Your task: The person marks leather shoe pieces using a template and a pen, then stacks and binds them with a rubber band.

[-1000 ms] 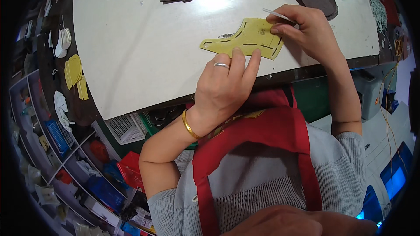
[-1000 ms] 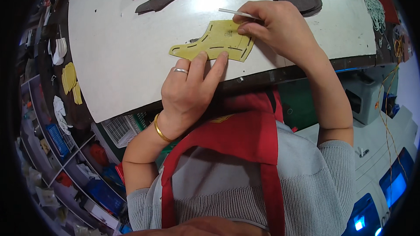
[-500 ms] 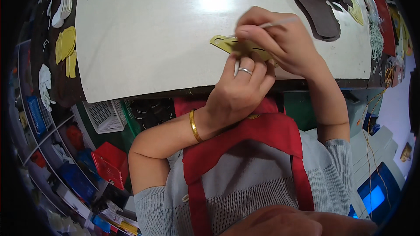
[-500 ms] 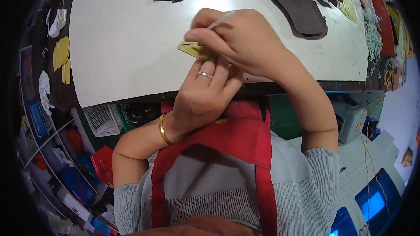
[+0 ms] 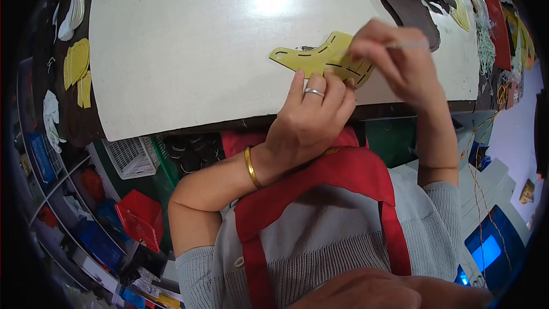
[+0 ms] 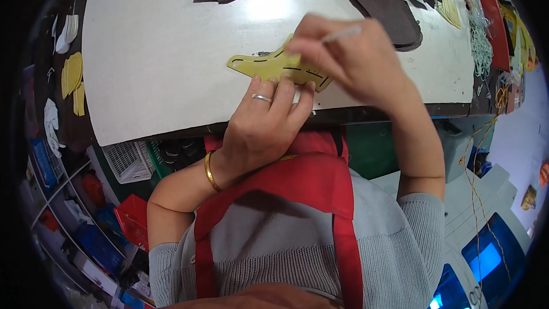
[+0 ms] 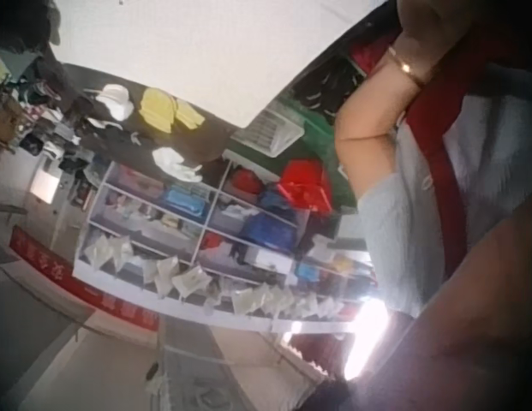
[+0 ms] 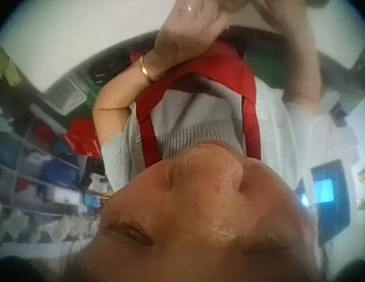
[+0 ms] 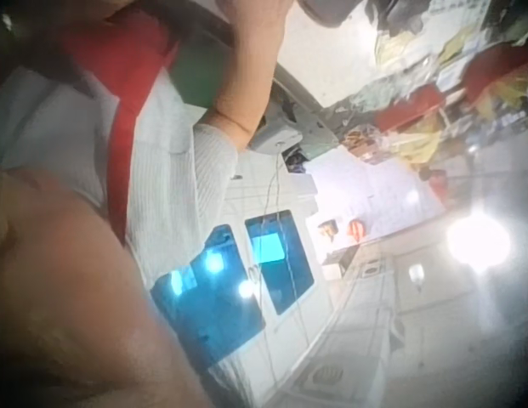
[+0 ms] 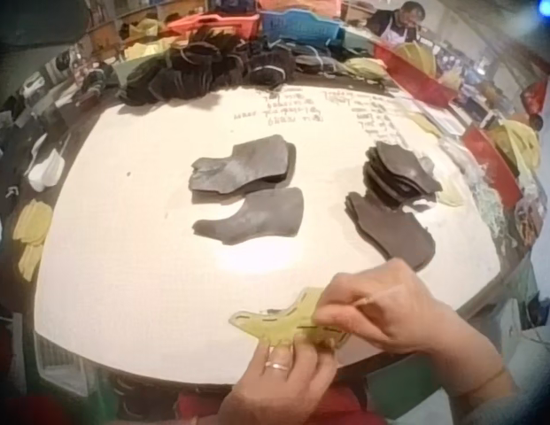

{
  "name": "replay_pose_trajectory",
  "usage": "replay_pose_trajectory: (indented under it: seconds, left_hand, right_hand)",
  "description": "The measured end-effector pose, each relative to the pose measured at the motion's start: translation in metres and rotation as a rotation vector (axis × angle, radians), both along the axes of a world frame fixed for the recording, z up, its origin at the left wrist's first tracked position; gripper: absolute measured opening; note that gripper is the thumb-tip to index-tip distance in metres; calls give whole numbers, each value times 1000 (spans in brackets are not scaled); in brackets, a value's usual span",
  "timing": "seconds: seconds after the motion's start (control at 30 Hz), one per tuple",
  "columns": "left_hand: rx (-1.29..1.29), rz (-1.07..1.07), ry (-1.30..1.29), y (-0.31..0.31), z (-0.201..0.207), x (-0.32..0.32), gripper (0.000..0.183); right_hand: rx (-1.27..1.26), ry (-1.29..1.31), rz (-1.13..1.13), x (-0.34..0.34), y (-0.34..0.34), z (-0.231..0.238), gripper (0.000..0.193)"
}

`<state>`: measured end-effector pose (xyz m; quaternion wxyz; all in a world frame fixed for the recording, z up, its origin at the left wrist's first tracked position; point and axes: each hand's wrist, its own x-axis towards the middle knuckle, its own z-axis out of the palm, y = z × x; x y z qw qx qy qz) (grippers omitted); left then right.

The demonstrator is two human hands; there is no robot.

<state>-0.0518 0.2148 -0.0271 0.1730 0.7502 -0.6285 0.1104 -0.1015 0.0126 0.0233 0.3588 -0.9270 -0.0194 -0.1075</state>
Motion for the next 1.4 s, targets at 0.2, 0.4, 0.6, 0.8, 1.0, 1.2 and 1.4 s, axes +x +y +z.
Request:
replay_pose_trajectory:
  seconds: [0.2,0.4,0.6,0.8,1.0,1.2,1.4]
  left_hand:
    - [15,3,-4,1,1,0,29]
    - [29,-31,29,-4,5,1,31]
    - [110,-26,-16,-3,9,1,31]
    - [-16,-3,-14,-9,0,1,27]
    - [113,24,-94,-15,18,11,20]
    - [-109,-11,-17,-32,17,74,30]
    - [-25,2,-12,-27,8,83,13]
  right_hand:
    - [-252,9,31,-30,4,-2,15]
    - [155,-36,-328,-54,-11,-2,23]
    - [-472,-61,-427,-49,10,-16,20]
    - [-51,-3,-304,-47,20,-5,15]
    - [-195,380,-476,-12,0,-10,29]
    - [336,20,-653,-51,-53,-3,30]
    - [193,-195,-832,-72,-99,-7,32]
